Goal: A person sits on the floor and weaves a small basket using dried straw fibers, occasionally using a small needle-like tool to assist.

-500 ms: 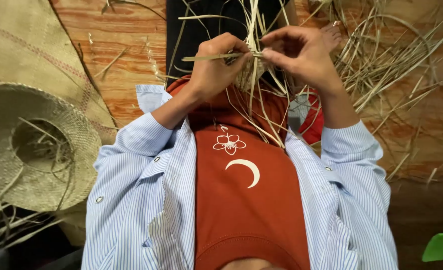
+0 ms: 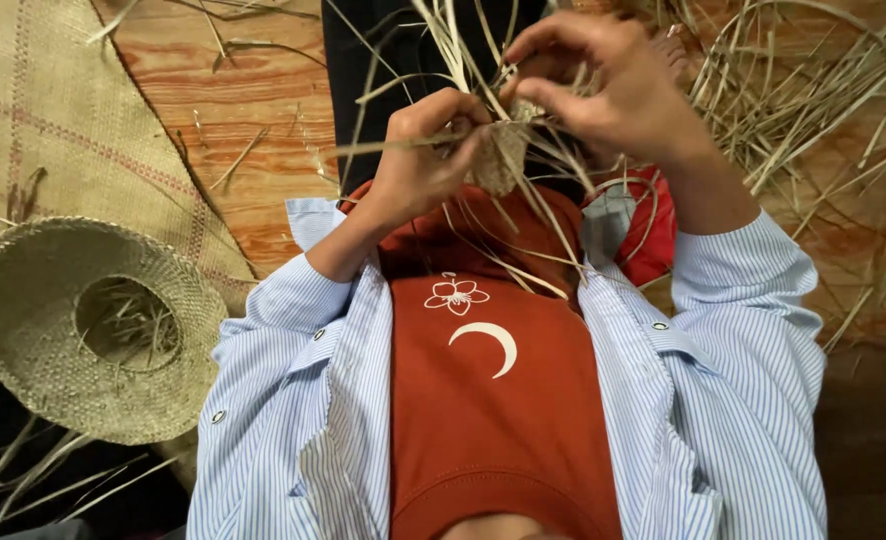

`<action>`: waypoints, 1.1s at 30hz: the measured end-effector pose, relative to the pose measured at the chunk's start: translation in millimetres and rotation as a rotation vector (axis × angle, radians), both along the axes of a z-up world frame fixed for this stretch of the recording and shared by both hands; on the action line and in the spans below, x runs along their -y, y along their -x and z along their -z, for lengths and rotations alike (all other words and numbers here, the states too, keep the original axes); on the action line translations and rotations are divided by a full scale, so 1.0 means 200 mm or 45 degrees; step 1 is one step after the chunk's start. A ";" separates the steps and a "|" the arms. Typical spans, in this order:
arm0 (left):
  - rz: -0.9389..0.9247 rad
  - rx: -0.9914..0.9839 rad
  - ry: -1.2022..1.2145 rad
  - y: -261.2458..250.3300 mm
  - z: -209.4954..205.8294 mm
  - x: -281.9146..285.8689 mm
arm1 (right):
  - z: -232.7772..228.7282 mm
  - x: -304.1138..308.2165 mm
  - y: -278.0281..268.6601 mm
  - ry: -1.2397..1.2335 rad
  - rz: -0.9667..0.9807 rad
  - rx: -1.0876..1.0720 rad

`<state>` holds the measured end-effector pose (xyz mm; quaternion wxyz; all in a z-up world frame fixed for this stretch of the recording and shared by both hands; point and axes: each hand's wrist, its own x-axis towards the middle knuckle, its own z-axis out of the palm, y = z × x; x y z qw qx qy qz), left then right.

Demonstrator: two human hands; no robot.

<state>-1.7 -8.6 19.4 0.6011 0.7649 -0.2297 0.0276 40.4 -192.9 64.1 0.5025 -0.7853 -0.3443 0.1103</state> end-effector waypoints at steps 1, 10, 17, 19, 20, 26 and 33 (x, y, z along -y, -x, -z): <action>0.005 -0.010 -0.003 0.00 0.01 0.00 | 0.01 0.02 0.00 -0.003 0.005 -0.010; 0.017 -0.327 0.110 -0.03 0.08 0.03 | 0.16 0.06 -0.01 0.067 0.066 -0.113; -0.060 -0.042 -0.010 -0.03 0.13 0.05 | 0.17 0.03 0.02 0.097 0.045 -0.230; -0.101 0.094 -0.056 -0.01 0.13 0.04 | 0.17 0.03 0.03 0.084 0.037 -0.264; -0.107 0.200 -0.063 0.01 0.13 0.03 | 0.17 0.02 0.05 0.079 0.041 -0.184; 0.001 0.619 -0.186 0.08 0.11 -0.02 | 0.24 0.02 0.22 0.200 0.233 0.079; 0.279 0.955 -0.438 0.11 0.06 -0.03 | 0.33 0.00 0.33 0.065 0.426 0.107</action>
